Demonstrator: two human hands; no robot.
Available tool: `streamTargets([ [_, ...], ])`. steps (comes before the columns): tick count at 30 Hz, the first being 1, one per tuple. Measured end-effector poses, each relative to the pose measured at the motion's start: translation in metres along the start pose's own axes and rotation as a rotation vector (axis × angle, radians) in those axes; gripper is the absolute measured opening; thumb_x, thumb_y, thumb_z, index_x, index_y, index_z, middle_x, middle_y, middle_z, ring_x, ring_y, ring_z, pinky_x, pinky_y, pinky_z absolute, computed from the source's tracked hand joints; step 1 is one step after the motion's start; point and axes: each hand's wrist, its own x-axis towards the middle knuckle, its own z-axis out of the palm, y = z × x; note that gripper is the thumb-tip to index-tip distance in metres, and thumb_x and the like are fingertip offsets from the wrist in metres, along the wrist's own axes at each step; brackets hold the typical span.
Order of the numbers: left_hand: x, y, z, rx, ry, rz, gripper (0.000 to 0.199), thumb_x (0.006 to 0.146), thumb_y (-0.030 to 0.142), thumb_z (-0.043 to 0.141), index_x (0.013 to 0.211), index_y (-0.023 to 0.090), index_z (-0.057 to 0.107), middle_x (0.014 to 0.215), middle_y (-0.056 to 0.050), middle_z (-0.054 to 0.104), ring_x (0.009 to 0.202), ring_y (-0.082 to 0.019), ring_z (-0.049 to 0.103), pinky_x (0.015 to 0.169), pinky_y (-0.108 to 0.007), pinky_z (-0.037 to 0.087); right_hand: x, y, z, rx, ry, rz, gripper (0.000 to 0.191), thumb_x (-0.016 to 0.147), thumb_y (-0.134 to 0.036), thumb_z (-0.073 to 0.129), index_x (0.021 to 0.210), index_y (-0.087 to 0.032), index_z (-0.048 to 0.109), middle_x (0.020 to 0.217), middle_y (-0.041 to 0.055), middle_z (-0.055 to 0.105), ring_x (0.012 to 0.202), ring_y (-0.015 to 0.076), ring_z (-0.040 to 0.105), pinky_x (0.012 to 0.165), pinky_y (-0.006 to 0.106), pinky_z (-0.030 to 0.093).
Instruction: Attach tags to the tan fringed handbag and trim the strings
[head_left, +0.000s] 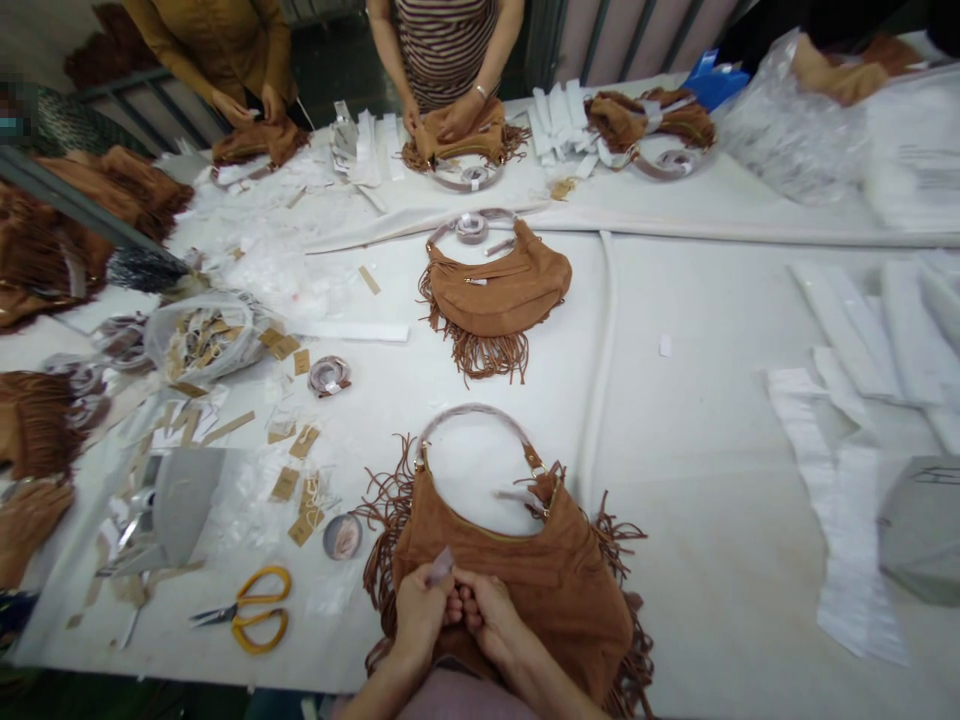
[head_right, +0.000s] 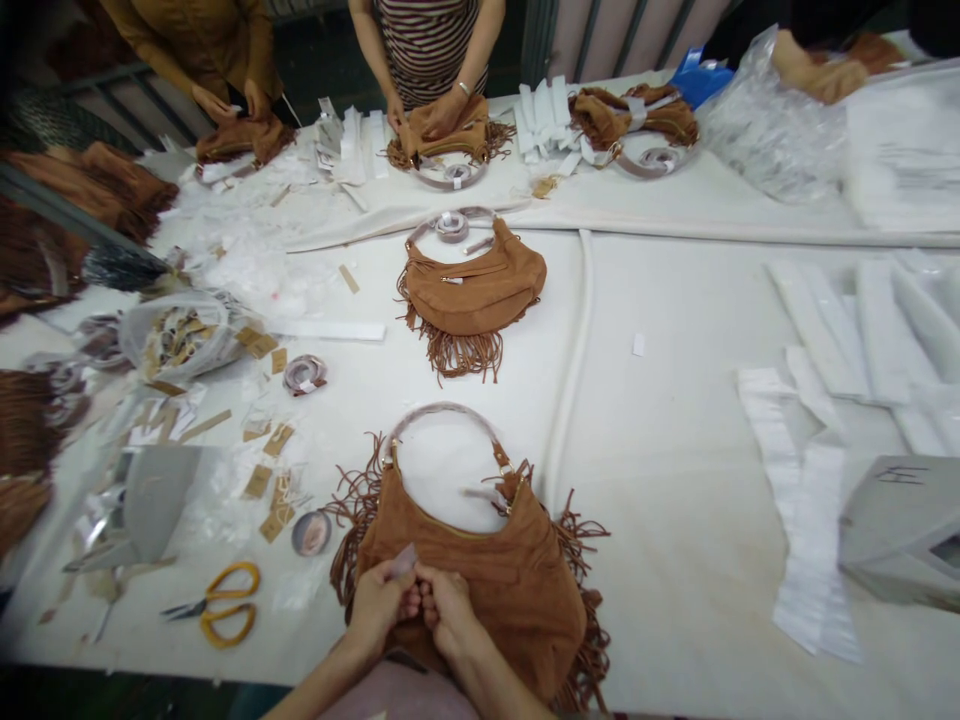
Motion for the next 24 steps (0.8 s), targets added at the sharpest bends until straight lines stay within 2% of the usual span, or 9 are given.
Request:
streamTargets([
  [4, -0.005, 0.002, -0.004, 0.130, 0.024, 0.151, 0.027, 0.074, 0.040, 0.059, 0.080, 0.015, 0.063, 0.061, -0.001, 0.063, 0.049, -0.011, 0.057, 0.049, -0.022, 0.049, -0.004, -0.005, 0.002, 0.033, -0.041, 0.024, 0.021, 0.067, -0.021, 0.063, 0.051, -0.015, 0.051, 0.042, -0.0025, 0.051, 0.035, 0.0058, 0.043, 0.036, 0.017, 0.033],
  [9, -0.011, 0.004, -0.016, 0.340, -0.097, 0.362, 0.028, 0.081, 0.035, 0.045, 0.083, 0.017, 0.067, 0.066, -0.001, 0.065, 0.051, -0.012, 0.057, 0.049, -0.021, 0.047, -0.014, -0.015, 0.000, 0.114, -0.053, 0.070, 0.016, 0.069, -0.014, 0.059, 0.054, -0.014, 0.054, 0.042, -0.0052, 0.049, 0.034, 0.0023, 0.040, 0.037, 0.012, 0.034],
  [11, -0.013, 0.007, -0.020, 0.456, -0.121, 0.440, 0.028, 0.083, 0.033, 0.043, 0.082, 0.019, 0.068, 0.066, -0.001, 0.066, 0.055, -0.013, 0.059, 0.054, -0.022, 0.048, -0.018, -0.020, -0.003, 0.150, -0.062, 0.094, 0.019, 0.075, -0.023, 0.056, 0.059, -0.013, 0.057, 0.045, -0.0029, 0.053, 0.036, 0.0028, 0.043, 0.037, 0.011, 0.035],
  [14, -0.016, 0.012, -0.022, 0.607, -0.132, 0.562, 0.026, 0.084, 0.025, 0.043, 0.080, 0.021, 0.068, 0.077, -0.002, 0.069, 0.073, -0.014, 0.063, 0.073, -0.022, 0.047, -0.022, -0.023, -0.005, 0.154, -0.077, 0.132, 0.037, 0.078, -0.045, 0.056, 0.062, -0.012, 0.060, 0.049, 0.0009, 0.057, 0.040, 0.0049, 0.048, 0.037, 0.013, 0.037],
  [16, -0.019, 0.015, -0.023, 0.653, -0.141, 0.597, 0.027, 0.084, 0.022, 0.041, 0.079, 0.021, 0.068, 0.083, -0.003, 0.070, 0.081, -0.015, 0.062, 0.079, -0.022, 0.045, -0.021, -0.022, -0.004, 0.120, -0.063, 0.110, 0.033, 0.074, -0.043, 0.063, 0.062, -0.012, 0.059, 0.049, -0.0011, 0.056, 0.039, 0.0041, 0.047, 0.037, 0.012, 0.036],
  [19, -0.021, 0.018, -0.026, 0.654, -0.178, 0.577, 0.026, 0.084, 0.021, 0.040, 0.080, 0.021, 0.066, 0.083, -0.003, 0.070, 0.080, -0.015, 0.062, 0.077, -0.022, 0.045, -0.018, -0.016, -0.003, 0.063, -0.031, 0.038, 0.017, 0.068, -0.022, 0.068, 0.059, -0.013, 0.057, 0.044, -0.0060, 0.050, 0.035, 0.0011, 0.039, 0.035, 0.010, 0.028],
  [21, -0.020, 0.020, -0.028, 0.588, -0.224, 0.509, 0.018, 0.080, 0.021, 0.046, 0.084, 0.020, 0.064, 0.083, -0.003, 0.069, 0.079, -0.015, 0.063, 0.075, -0.022, 0.045, -0.015, -0.013, -0.002, 0.024, -0.021, 0.008, 0.017, 0.067, -0.019, 0.067, 0.056, -0.014, 0.055, 0.041, -0.0072, 0.045, 0.034, 0.0009, 0.034, 0.034, 0.012, 0.024],
  [24, -0.012, 0.023, -0.029, 0.377, -0.236, 0.219, 0.024, 0.082, 0.035, 0.046, 0.092, 0.017, 0.059, 0.079, -0.004, 0.068, 0.067, -0.014, 0.063, 0.064, -0.024, 0.048, -0.013, -0.010, -0.003, -0.048, -0.010, -0.038, 0.026, 0.068, -0.025, 0.067, 0.050, -0.015, 0.051, 0.039, -0.0072, 0.042, 0.033, 0.0016, 0.029, 0.033, 0.015, 0.020],
])
